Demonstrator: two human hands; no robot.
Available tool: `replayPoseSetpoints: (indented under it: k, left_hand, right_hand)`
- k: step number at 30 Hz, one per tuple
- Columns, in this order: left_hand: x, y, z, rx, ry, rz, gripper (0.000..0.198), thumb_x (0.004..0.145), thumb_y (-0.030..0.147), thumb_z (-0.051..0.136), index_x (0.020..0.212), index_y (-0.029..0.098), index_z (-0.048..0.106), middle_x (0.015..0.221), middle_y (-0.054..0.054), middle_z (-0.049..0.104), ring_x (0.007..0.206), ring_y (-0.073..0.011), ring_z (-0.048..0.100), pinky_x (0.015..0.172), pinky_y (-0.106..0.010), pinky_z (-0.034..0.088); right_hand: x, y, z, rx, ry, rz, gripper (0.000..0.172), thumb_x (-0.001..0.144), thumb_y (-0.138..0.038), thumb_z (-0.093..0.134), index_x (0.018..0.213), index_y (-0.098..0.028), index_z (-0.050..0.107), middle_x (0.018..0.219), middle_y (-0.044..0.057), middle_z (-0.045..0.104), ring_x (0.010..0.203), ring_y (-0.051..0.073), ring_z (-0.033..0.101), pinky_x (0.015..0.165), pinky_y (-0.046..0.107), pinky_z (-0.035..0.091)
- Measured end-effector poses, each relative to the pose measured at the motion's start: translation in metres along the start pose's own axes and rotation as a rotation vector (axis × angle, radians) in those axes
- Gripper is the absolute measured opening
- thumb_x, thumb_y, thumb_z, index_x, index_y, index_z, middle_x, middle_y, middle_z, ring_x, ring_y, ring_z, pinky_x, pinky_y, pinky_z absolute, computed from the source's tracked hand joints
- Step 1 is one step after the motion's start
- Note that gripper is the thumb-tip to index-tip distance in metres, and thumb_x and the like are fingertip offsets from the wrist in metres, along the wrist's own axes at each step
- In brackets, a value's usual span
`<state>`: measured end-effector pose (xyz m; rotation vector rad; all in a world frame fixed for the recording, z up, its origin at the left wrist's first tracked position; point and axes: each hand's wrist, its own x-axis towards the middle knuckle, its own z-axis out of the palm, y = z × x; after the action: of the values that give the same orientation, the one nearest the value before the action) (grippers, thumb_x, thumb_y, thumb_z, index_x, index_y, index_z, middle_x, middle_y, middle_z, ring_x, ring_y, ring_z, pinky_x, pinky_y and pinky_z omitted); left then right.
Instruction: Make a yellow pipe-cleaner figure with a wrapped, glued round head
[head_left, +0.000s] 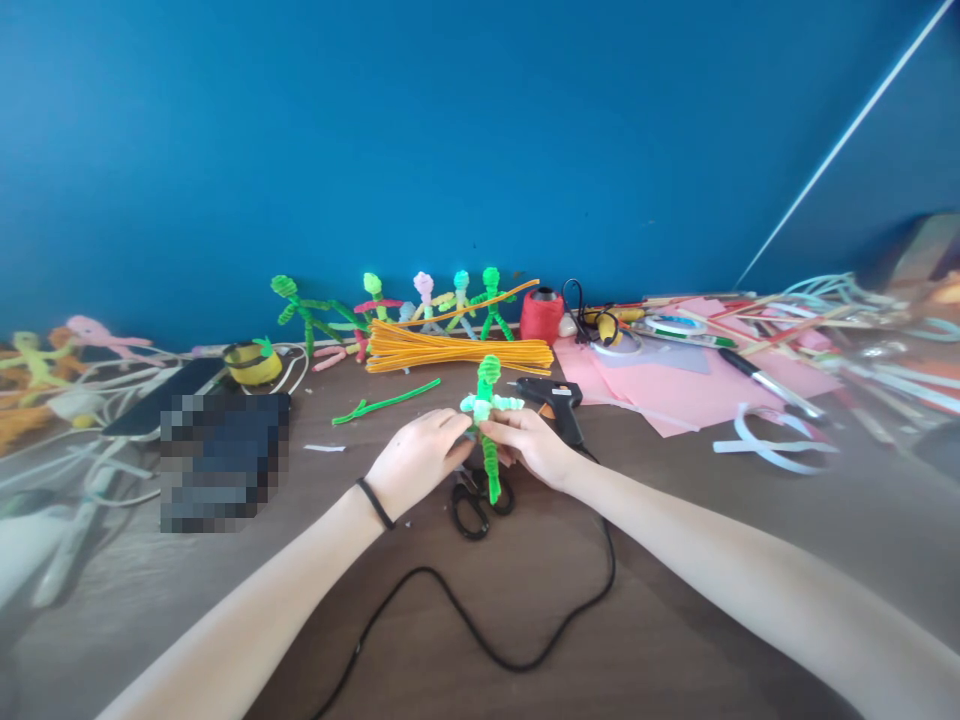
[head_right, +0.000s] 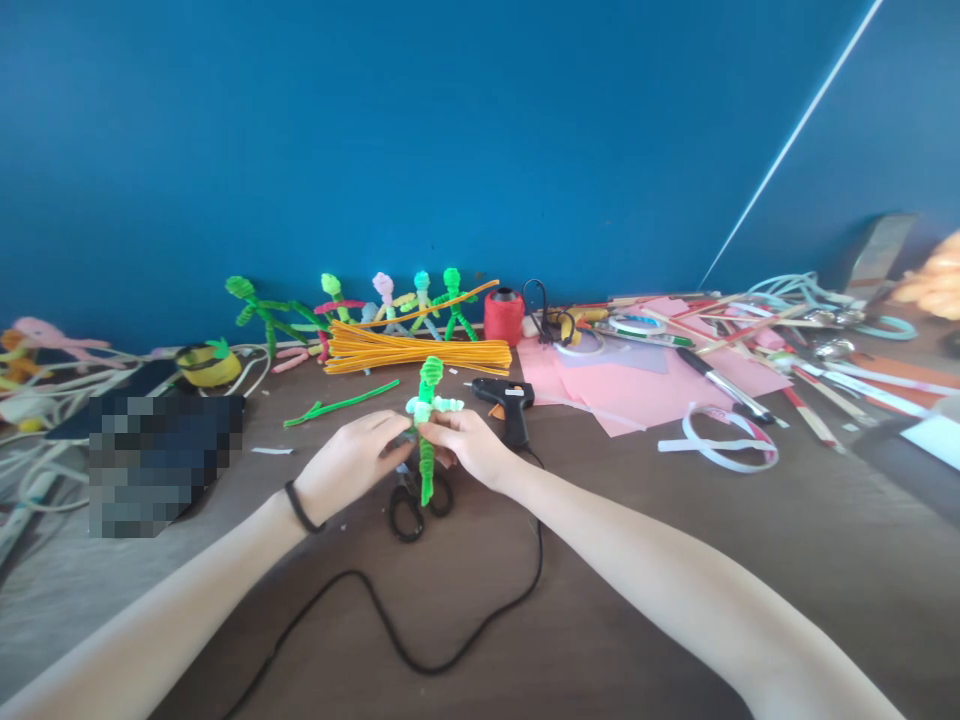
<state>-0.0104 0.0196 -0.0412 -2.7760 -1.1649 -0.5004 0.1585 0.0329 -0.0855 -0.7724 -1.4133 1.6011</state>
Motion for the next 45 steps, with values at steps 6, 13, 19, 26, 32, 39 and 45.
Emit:
replayPoseSetpoints:
  k: [6, 13, 19, 26, 32, 39, 45]
  left_hand:
    - [0.0012, -0.0022, -0.0034, -0.039, -0.029, 0.008, 0.009, 0.082, 0.02, 0.045, 0.076, 0.016, 0.051, 0.077, -0.003, 0.059, 0.071, -0.014, 0.056, 0.065, -0.025, 0.045]
    - [-0.0001, -0.0021, -0.0016, 0.036, -0.024, 0.047, 0.008, 0.081, 0.022, 0.047, 0.077, 0.017, 0.051, 0.075, -0.002, 0.057, 0.073, -0.0151, 0.056, 0.064, -0.026, 0.045]
    - [-0.0009, 0.0003, -0.0029, 0.085, -0.025, 0.037, 0.003, 0.077, 0.016, 0.049, 0.076, 0.017, 0.051, 0.075, -0.003, 0.057, 0.074, -0.0164, 0.057, 0.064, -0.026, 0.044]
    - [-0.0006, 0.0011, -0.0029, 0.115, 0.033, 0.085, 0.005, 0.078, 0.016, 0.046, 0.075, 0.017, 0.051, 0.072, -0.003, 0.057, 0.073, -0.0164, 0.056, 0.062, -0.026, 0.044]
    - [-0.0005, 0.0025, -0.0035, 0.13, 0.049, 0.083, 0.01, 0.079, 0.017, 0.042, 0.072, 0.017, 0.05, 0.069, -0.003, 0.057, 0.069, -0.0163, 0.055, 0.061, -0.027, 0.044]
    - [0.0009, 0.0005, -0.0031, 0.011, 0.011, 0.042, 0.014, 0.08, 0.018, 0.042, 0.07, 0.017, 0.052, 0.07, -0.003, 0.057, 0.069, -0.0149, 0.054, 0.063, -0.026, 0.044]
    - [0.0035, 0.0, -0.0097, -0.198, -0.082, -0.03, 0.014, 0.082, 0.02, 0.042, 0.074, 0.018, 0.054, 0.076, -0.002, 0.06, 0.072, -0.0136, 0.056, 0.066, -0.024, 0.043]
  right_hand:
    - [-0.0009, -0.0018, 0.0009, 0.008, -0.006, -0.003, 0.03, 0.073, -0.039, 0.059, 0.061, -0.014, 0.048, 0.047, -0.006, 0.041, 0.041, 0.005, 0.036, 0.042, 0.022, 0.025]
    - [-0.002, -0.0046, 0.0019, -0.04, -0.031, 0.009, 0.031, 0.074, -0.039, 0.057, 0.059, -0.015, 0.047, 0.048, -0.005, 0.042, 0.042, 0.006, 0.038, 0.042, 0.022, 0.026]
    - [-0.0022, -0.0034, 0.0007, -0.054, -0.044, 0.017, 0.029, 0.075, -0.037, 0.057, 0.06, -0.014, 0.047, 0.048, -0.006, 0.041, 0.041, 0.005, 0.038, 0.043, 0.022, 0.026]
    - [-0.0021, -0.0047, 0.0018, -0.062, -0.053, 0.019, 0.028, 0.075, -0.036, 0.057, 0.061, -0.014, 0.048, 0.047, -0.006, 0.042, 0.041, 0.005, 0.038, 0.042, 0.021, 0.026]
    - [-0.0022, -0.0046, 0.0021, -0.043, -0.042, 0.032, 0.029, 0.074, -0.037, 0.057, 0.06, -0.014, 0.048, 0.047, -0.005, 0.042, 0.04, 0.006, 0.038, 0.042, 0.021, 0.026]
    - [-0.0013, -0.0029, 0.0009, -0.026, -0.039, 0.025, 0.028, 0.074, -0.038, 0.057, 0.063, -0.014, 0.049, 0.047, -0.005, 0.042, 0.04, 0.006, 0.037, 0.042, 0.021, 0.026]
    - [-0.0014, -0.0032, 0.0009, -0.016, -0.038, 0.018, 0.028, 0.074, -0.038, 0.057, 0.061, -0.014, 0.049, 0.047, -0.005, 0.042, 0.04, 0.006, 0.037, 0.042, 0.022, 0.026]
